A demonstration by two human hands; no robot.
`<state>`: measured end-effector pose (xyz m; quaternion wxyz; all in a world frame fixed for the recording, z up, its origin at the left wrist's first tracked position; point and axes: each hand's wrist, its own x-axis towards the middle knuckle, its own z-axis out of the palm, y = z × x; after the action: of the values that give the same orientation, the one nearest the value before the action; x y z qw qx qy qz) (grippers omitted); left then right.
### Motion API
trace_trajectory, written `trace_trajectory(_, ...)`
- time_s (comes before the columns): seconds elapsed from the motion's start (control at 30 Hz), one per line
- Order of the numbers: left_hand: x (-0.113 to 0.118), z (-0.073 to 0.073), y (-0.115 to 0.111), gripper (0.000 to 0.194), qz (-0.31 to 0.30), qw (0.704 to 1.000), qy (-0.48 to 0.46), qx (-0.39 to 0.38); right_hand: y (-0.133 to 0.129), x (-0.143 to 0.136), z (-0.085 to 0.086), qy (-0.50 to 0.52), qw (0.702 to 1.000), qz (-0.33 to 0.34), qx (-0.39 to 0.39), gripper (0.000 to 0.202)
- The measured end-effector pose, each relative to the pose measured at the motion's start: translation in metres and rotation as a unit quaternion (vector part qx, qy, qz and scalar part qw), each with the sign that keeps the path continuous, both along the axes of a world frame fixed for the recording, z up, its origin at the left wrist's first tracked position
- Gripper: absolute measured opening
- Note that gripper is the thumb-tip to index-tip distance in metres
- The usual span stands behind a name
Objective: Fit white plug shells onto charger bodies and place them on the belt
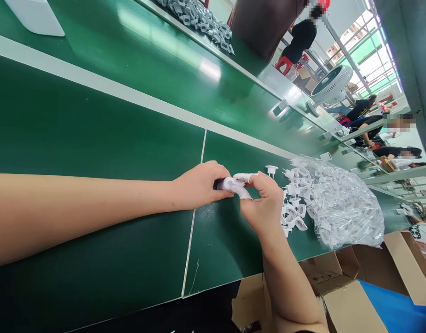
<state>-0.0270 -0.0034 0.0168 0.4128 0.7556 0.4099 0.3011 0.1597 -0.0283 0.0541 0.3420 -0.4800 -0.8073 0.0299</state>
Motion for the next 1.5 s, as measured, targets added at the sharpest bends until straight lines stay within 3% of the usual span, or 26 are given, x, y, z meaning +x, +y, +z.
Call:
trace_trajectory(0.17,0.002,0.001,-0.002,0.034,0.010,1.000,-0.002,-0.004,-0.003,-0.001,-0.007,0.021,0.999,-0.028,0.008,0.011)
trace_trajectory(0.3,0.005,0.002,-0.002,0.038,0.032,0.999,0.015,-0.005,-0.001,-0.003,-0.015,0.111,0.992,-0.031,-0.050,0.011)
trace_trajectory(0.37,0.006,0.003,-0.002,0.039,0.038,0.999,0.033,-0.005,0.002,-0.002,-0.018,0.159,0.983,-0.033,-0.089,0.018)
trace_trajectory(0.43,0.006,0.004,-0.001,0.040,0.037,0.998,0.045,-0.001,0.007,0.001,-0.021,0.208,0.967,-0.037,-0.141,0.038)
trace_trajectory(0.53,0.003,0.009,-0.001,0.043,0.020,0.999,0.001,-0.035,0.014,0.009,-0.020,0.284,0.937,0.023,-0.202,0.071)
trace_trajectory(0.63,-0.002,0.015,0.001,0.046,-0.029,0.979,-0.122,-0.159,0.017,0.018,-0.013,0.290,0.930,0.129,-0.188,0.080)
trace_trajectory(0.73,-0.007,0.022,0.003,0.042,-0.091,0.944,-0.190,-0.255,0.013,0.023,-0.003,0.184,0.955,0.173,-0.154,0.070)
trace_trajectory(0.87,-0.007,0.025,0.006,0.042,-0.131,0.921,-0.213,-0.297,0.007,0.024,0.004,0.075,0.985,0.126,-0.091,0.051)
trace_trajectory(1.0,-0.004,0.024,0.006,0.040,-0.123,0.912,-0.234,-0.314,0.006,0.022,0.002,0.071,0.991,0.110,-0.034,0.045)
trace_trajectory(1.17,-0.007,0.026,0.005,0.046,-0.145,0.868,-0.302,-0.366,0.006,0.018,-0.002,0.089,0.990,0.101,0.039,0.048)
trace_trajectory(1.3,-0.009,0.027,0.005,0.043,-0.110,0.863,-0.300,-0.392,0.007,0.018,-0.007,0.122,0.982,0.137,0.035,0.050)
trace_trajectory(1.5,-0.010,0.025,0.009,0.039,-0.098,0.843,-0.302,-0.434,0.008,0.015,-0.012,0.094,0.987,0.129,-0.020,0.040)
